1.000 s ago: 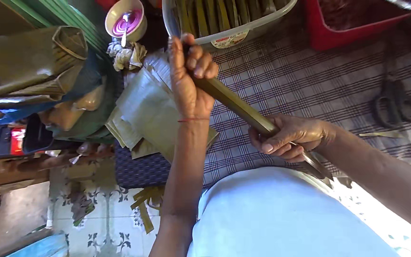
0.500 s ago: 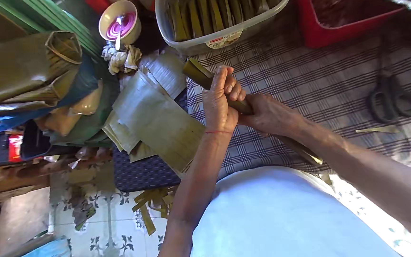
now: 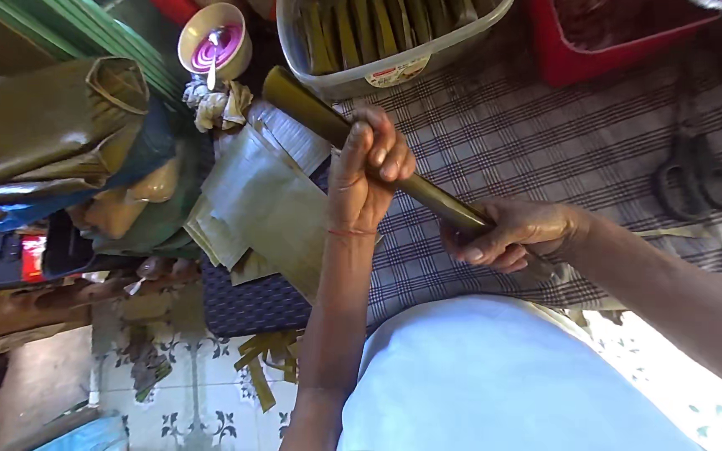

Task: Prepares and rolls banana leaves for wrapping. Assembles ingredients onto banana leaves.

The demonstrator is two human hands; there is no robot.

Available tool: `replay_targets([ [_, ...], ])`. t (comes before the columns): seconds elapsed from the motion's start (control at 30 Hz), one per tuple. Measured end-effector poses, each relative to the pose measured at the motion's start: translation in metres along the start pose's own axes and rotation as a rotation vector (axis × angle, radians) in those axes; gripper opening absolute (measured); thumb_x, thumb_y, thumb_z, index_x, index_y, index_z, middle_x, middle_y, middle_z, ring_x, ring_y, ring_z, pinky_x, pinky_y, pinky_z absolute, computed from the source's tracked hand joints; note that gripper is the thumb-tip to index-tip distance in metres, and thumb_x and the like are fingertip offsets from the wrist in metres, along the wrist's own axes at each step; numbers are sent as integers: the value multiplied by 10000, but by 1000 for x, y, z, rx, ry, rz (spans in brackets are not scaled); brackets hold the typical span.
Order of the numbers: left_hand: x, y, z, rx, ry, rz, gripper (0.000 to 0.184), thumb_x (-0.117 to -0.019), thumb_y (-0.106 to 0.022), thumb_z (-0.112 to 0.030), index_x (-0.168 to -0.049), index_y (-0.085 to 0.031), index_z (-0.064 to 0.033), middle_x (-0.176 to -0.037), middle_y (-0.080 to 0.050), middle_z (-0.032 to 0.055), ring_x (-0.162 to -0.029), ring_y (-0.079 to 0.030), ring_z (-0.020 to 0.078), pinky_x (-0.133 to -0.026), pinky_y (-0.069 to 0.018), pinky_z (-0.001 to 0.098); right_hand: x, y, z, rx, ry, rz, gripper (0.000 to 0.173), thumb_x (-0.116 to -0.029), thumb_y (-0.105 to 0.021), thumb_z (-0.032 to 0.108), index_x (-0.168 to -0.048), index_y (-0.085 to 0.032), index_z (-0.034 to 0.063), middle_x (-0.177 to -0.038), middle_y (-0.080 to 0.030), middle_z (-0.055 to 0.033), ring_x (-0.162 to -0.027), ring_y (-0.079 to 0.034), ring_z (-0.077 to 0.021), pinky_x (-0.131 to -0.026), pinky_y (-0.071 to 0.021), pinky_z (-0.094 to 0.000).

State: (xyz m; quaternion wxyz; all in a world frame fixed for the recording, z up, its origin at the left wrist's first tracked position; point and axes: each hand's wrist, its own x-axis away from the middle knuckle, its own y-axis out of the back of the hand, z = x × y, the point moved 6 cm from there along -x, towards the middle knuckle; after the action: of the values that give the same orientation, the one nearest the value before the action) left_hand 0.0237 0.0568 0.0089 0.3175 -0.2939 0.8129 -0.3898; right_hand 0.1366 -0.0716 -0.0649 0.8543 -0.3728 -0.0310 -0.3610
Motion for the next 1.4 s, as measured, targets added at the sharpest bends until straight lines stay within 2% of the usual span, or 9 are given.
replay_targets([
  [0.07,0,-4,2,50,2,75,95,-952,-689,-171,-899,-730,-104,-687,-671,-21,-576,-628,61,-559,-519,200,1,1,-1,10,-1,30,159,-895,-727,251,-1010,-656,168,-533,-498,109,-386,-482,33,-373,-433,-134],
  [0.23,-2,9,5,-311,-124,-647,319,-1110,-378,-144,-907,-619,-91,-579,-544,-55,-511,-592,56,-562,-556,193,-1,1,46,774,68,-665,117,-970,-707,166,-1020,-662,71,-683,-549,-8,-547,-489,-101,-514,-414,-284],
  [0.43,0,3,13,177,8,3,161,-992,-610,-162,-880,-699,-89,-637,-633,-33,-532,-595,47,-529,-484,179,-14,-20,22,18,64,-139,83,-987,-650,221,-955,-615,152,-534,-457,113,-387,-458,43,-366,-422,-124],
  [0.6,-1,12,5,-261,-116,-600,323,-1109,-359,-148,-923,-620,-105,-527,-451,-90,-430,-471,23,-484,-469,164,-8,-11,56,987,149,-791,204,-967,-722,225,-1051,-639,58,-688,-562,-41,-563,-529,-159,-532,-439,-345],
  [0.8,-1,-14,13,214,24,247,191,-950,-682,-260,-866,-704,-89,-602,-602,-36,-487,-556,46,-484,-451,186,-25,-32,25,-108,166,75,153,-1000,-655,269,-960,-633,123,-526,-473,110,-376,-494,36,-348,-460,-152],
  [0.97,-1,-4,10,-247,-82,-436,326,-1106,-371,-160,-940,-646,-106,-560,-479,-93,-464,-478,24,-503,-457,173,-13,-10,60,720,273,-699,188,-951,-724,236,-999,-625,83,-700,-554,0,-531,-506,-75,-491,-433,-246],
  [1.1,0,-9,24,-39,-46,-189,145,-1026,-560,-148,-954,-680,-115,-580,-569,-70,-495,-552,33,-513,-474,185,-20,-16,41,87,180,-171,63,-993,-619,144,-936,-626,119,-515,-464,103,-374,-451,38,-356,-421,-126],
  [1.27,0,-10,34,-193,-18,-325,274,-1084,-413,-135,-900,-616,-133,-564,-458,-90,-472,-462,28,-501,-433,183,-12,-14,58,412,232,-628,165,-883,-756,37,-957,-609,57,-628,-571,-14,-398,-485,-68,-376,-438,-201],
  [1.4,-11,-12,15,-252,-11,-309,435,-1126,-275,-251,-851,-593,-142,-540,-466,-99,-444,-467,18,-475,-441,164,-7,-17,44,224,141,-429,50,-920,-685,46,-909,-650,81,-499,-472,59,-343,-383,14,-328,-334,-136],
])
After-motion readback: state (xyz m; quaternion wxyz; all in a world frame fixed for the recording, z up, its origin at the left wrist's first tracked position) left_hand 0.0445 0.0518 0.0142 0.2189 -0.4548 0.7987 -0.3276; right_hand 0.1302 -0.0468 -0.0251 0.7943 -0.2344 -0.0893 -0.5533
